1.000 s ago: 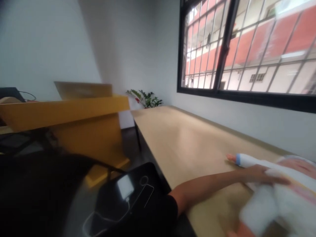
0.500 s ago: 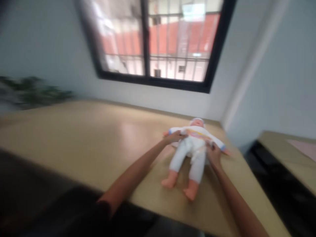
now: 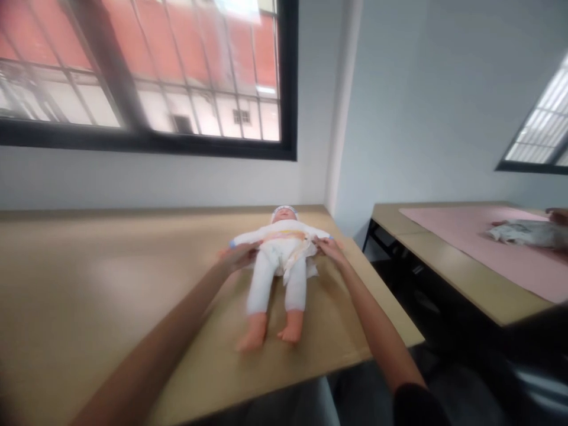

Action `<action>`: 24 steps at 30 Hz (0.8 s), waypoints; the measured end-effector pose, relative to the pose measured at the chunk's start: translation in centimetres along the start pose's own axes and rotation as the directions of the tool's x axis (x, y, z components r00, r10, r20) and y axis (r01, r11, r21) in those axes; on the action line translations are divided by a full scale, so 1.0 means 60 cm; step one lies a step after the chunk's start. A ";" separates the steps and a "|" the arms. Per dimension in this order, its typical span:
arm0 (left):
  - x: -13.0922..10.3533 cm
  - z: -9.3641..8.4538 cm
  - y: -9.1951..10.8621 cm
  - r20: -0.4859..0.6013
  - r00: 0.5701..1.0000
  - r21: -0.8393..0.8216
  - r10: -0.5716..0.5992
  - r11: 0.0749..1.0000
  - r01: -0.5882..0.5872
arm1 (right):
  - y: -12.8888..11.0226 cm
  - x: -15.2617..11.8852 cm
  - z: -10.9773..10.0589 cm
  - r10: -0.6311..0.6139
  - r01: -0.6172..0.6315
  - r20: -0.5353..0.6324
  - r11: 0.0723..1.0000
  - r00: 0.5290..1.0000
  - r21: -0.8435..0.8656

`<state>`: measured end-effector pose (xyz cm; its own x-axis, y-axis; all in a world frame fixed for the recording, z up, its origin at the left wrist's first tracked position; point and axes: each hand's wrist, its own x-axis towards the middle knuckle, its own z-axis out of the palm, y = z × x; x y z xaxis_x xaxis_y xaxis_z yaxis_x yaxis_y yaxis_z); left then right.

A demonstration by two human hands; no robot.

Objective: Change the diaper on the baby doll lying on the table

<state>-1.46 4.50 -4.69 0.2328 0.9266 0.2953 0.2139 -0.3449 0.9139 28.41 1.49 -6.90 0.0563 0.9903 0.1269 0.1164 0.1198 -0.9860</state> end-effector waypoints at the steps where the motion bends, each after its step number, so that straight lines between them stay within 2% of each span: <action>1: 0.002 -0.002 -0.003 0.011 0.998 -0.018 -0.054 0.998 0.054 | -0.004 0.001 -0.009 -0.001 0.001 0.006 1.000 1.000 -0.023; 3: 0.006 -0.004 -0.004 -0.032 0.991 -0.035 -0.131 0.991 0.130 | -0.012 0.002 -0.019 -0.020 0.020 0.004 0.998 1.000 -0.053; 6: 0.011 -0.003 0.016 -0.262 0.953 -0.015 -0.154 0.988 0.156 | -0.023 0.001 -0.021 -0.046 0.045 -0.022 0.998 0.999 -0.046; 8: 0.009 0.005 0.046 -0.436 0.895 0.032 -0.092 0.993 0.117 | -0.031 -0.003 -0.028 -0.057 0.055 -0.028 0.997 0.998 -0.060; 10: 0.000 0.023 0.083 -0.486 0.872 0.145 0.059 0.989 0.015 | -0.040 -0.010 -0.041 -0.048 0.055 0.057 0.989 0.997 -0.135; 11: -0.006 0.036 0.100 -0.411 0.888 0.280 0.207 0.955 -0.093 | -0.045 -0.014 -0.047 -0.025 0.053 0.146 0.980 0.989 -0.190; 13: -0.020 0.068 0.124 -0.126 0.908 0.496 0.401 0.818 -0.292 | -0.053 -0.024 -0.054 0.078 0.042 0.374 0.952 0.924 -0.302; 14: -0.027 0.085 0.129 0.002 0.899 0.576 0.438 0.734 -0.359 | -0.055 -0.029 -0.052 0.145 0.035 0.480 0.937 0.865 -0.347; 16: -0.037 0.117 0.123 0.170 0.886 0.691 0.432 0.589 -0.420 | -0.057 -0.035 -0.042 0.240 0.034 0.617 0.917 0.750 -0.398; 17: -0.040 0.129 0.114 0.228 0.884 0.725 0.409 0.535 -0.435 | -0.056 -0.037 -0.035 0.253 0.042 0.642 0.912 0.724 -0.407; 18: -0.041 0.139 0.104 0.262 0.884 0.750 0.386 0.495 -0.439 | -0.054 -0.037 -0.028 0.244 0.057 0.643 0.911 0.726 -0.409; 19: -0.041 0.145 0.093 0.281 0.887 0.767 0.367 0.470 -0.437 | -0.051 -0.036 -0.023 0.219 0.072 0.625 0.911 0.749 -0.406; 22: -0.037 0.147 0.074 0.279 0.896 0.787 0.345 0.454 -0.419 | -0.043 -0.029 -0.024 0.120 0.055 0.506 0.947 0.854 -0.318; 24: -0.035 0.142 0.074 0.273 0.900 0.782 0.338 0.467 -0.413 | -0.038 -0.023 -0.032 0.042 0.031 0.371 0.982 0.928 -0.188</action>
<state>7.07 -0.24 -3.64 0.5412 0.6768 0.4990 0.7456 -0.6607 0.0873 29.96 -0.28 -4.61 -0.3112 0.9497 0.0361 0.3023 0.1349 -0.9436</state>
